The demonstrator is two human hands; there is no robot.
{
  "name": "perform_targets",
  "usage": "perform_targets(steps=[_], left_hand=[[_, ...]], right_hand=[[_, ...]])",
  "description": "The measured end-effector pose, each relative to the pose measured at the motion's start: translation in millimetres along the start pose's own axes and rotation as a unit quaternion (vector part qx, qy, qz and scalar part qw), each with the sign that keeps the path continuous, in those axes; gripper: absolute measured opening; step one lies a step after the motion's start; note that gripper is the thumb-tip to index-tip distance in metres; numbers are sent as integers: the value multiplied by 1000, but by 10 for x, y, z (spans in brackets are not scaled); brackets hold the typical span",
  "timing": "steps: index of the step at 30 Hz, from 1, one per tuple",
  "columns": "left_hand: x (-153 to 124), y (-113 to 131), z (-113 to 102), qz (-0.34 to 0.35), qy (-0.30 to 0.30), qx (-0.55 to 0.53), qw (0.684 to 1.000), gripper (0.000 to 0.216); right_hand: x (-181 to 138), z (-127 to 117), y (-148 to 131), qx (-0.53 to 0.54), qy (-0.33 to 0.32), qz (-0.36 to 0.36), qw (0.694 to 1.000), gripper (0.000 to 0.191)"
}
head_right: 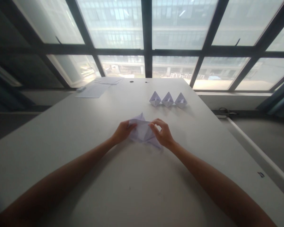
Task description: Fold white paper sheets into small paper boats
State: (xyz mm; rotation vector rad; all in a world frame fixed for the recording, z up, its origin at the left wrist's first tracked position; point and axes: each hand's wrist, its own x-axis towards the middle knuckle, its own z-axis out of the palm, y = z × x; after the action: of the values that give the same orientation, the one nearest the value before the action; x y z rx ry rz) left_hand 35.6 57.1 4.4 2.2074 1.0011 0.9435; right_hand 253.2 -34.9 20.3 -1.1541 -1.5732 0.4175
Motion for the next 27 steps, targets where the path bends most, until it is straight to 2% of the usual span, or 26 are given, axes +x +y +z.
perform_targets(steps=[3, 6, 9, 11, 13, 15, 18, 22, 25, 27], left_hand=[[15, 3, -28, -17, -11, -91, 996, 35], [30, -30, -71, -25, -37, -209, 977, 54], [29, -56, -109, -34, -78, -288, 954, 81], [19, -61, -115, -43, -92, -310, 945, 88], [10, -63, -110, -41, -88, -324, 941, 89], [11, -68, -106, -30, -76, -329, 941, 87], [37, -94, -124, -1, -54, -304, 951, 85], [88, -150, -161, 35, -7, -221, 975, 89], [108, -189, -148, 6, 26, -198, 980, 100], [109, -210, -135, -20, 18, -213, 977, 107]], right_hand=[[-39, 16, 38, -94, -3, -13, 995, 19], [-32, 19, 157, -150, 19, 38, 988, 8], [5, -9, 230, -132, -38, 93, 986, 7], [18, -20, 219, -108, -82, 98, 986, 8], [15, -15, 169, -70, -95, 113, 987, 14], [1, -2, 109, 4, -102, 175, 979, 34], [-7, -7, 70, 139, -107, 284, 943, 53], [38, -76, 154, 266, -60, 313, 910, 53], [93, -135, 244, 316, -5, 324, 892, 51], [128, -172, 294, 333, 13, 347, 877, 44]])
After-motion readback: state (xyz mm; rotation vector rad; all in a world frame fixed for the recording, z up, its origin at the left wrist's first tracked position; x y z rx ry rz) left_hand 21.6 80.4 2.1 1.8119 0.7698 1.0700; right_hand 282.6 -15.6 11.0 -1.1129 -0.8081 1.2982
